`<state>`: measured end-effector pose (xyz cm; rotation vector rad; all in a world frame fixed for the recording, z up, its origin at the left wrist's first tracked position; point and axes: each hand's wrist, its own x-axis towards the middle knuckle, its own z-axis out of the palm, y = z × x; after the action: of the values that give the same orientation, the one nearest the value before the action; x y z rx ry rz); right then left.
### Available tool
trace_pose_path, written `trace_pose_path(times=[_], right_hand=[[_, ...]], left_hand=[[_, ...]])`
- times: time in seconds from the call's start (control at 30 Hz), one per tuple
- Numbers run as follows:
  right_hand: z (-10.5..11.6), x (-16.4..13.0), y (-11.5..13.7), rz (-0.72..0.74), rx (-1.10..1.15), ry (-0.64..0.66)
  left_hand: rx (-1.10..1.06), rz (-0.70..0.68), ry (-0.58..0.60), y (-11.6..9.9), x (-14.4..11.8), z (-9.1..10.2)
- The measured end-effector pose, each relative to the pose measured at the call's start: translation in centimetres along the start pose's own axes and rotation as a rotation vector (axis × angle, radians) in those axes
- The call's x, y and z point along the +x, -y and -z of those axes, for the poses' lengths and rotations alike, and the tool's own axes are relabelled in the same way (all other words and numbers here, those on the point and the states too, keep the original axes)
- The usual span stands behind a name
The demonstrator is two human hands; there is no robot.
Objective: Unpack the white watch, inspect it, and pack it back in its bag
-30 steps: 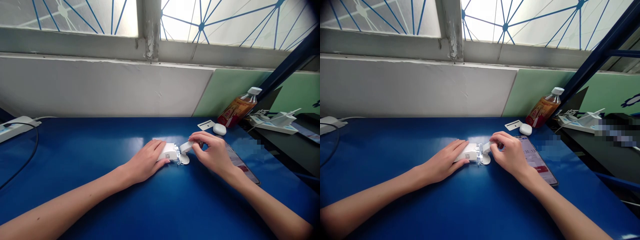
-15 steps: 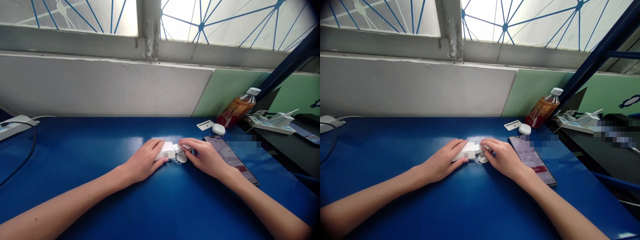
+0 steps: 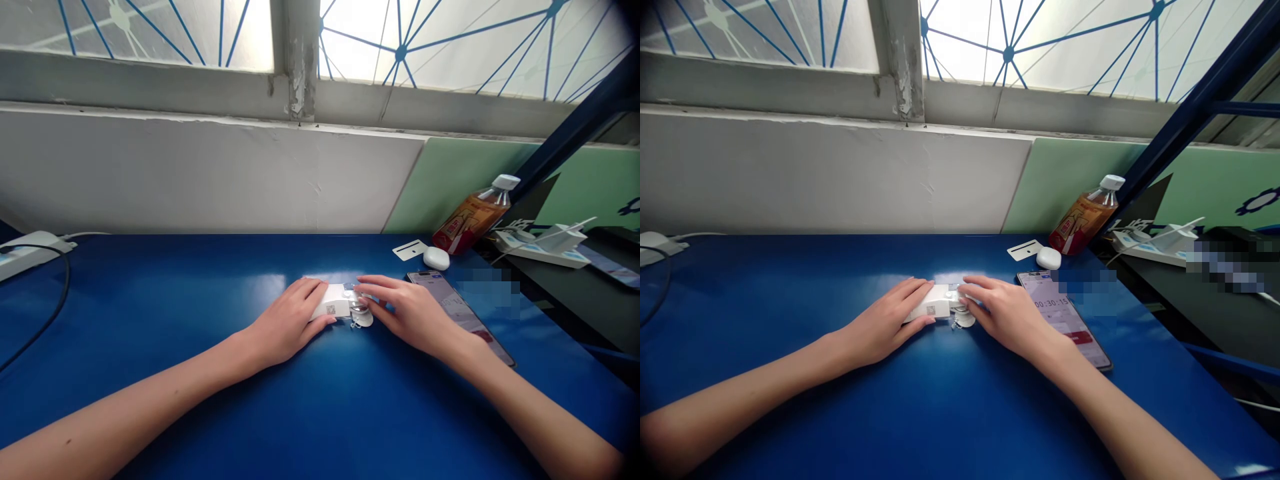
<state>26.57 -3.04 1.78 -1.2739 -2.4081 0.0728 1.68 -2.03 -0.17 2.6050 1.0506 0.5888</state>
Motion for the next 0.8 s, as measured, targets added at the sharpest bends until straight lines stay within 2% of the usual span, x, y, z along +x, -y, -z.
trace_pose_path(times=[0.17,0.4,0.5,0.67,0.8], right_hand=[[1.7,0.2,-1.2,0.125,0.032,0.112],[0.3,0.1,-0.4,0.14,0.101,0.118],[0.4,0.1,0.1,0.153,0.1,0.141],[1.0,0.0,-0.2,0.066,0.065,0.102],[0.7,-0.1,-0.3,0.005,0.076,0.117]], left_hand=[[-0.013,-0.007,0.005,0.0,0.0,0.0],[-0.042,-0.021,0.002,-0.2,0.2,0.2],[-0.021,-0.016,0.014,-0.2,0.3,0.2],[0.009,-0.01,0.0,-0.2,0.2,0.1],[0.005,-0.011,-0.009,-0.2,0.1,0.1]])
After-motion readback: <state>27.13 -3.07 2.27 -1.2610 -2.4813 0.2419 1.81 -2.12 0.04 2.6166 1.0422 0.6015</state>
